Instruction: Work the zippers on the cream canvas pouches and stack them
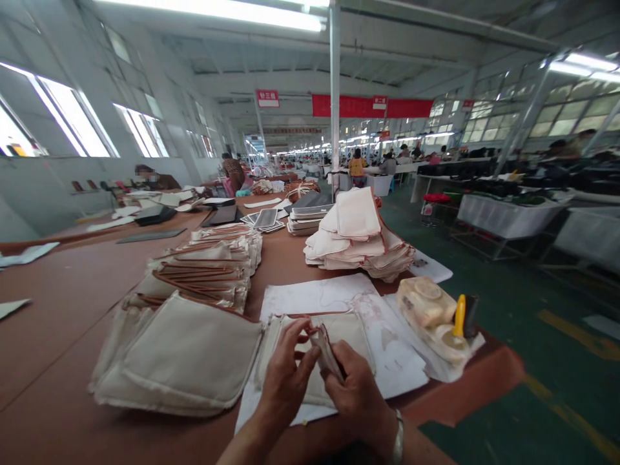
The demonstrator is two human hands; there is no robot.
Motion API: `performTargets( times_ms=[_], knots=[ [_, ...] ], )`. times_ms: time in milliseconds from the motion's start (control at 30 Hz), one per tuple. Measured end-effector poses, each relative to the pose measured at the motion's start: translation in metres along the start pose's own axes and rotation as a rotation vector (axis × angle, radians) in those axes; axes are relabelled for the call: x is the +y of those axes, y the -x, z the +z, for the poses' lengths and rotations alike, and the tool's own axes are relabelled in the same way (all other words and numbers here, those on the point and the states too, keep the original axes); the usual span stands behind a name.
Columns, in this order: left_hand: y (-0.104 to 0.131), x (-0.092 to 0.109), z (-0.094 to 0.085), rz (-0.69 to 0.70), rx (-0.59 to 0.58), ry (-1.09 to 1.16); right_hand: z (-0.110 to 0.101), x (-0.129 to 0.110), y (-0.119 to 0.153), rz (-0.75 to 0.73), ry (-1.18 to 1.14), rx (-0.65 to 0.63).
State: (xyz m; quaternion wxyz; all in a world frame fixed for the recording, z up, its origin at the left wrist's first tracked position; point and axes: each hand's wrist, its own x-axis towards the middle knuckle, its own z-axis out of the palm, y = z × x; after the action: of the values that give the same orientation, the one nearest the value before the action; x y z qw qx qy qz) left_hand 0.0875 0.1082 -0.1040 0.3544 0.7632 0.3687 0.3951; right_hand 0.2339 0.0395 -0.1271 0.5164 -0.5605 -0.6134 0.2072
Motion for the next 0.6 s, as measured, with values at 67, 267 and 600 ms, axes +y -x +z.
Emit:
performTargets(
  times_ms=[67, 267, 600],
  knots=[
    [-0.004, 0.006, -0.010, 0.151, -0.032, -0.073, -0.003, -0.009, 0.004, -0.038, -0.015, -0.001],
    [0.000, 0.029, -0.036, 0.225, 0.021, -0.168, -0.012, -0.032, 0.015, -0.091, -0.041, -0.022],
    [0.018, 0.073, -0.073, 0.076, -0.308, -0.035, -0.013, -0.078, 0.022, -0.047, -0.271, -0.217]
  ],
)
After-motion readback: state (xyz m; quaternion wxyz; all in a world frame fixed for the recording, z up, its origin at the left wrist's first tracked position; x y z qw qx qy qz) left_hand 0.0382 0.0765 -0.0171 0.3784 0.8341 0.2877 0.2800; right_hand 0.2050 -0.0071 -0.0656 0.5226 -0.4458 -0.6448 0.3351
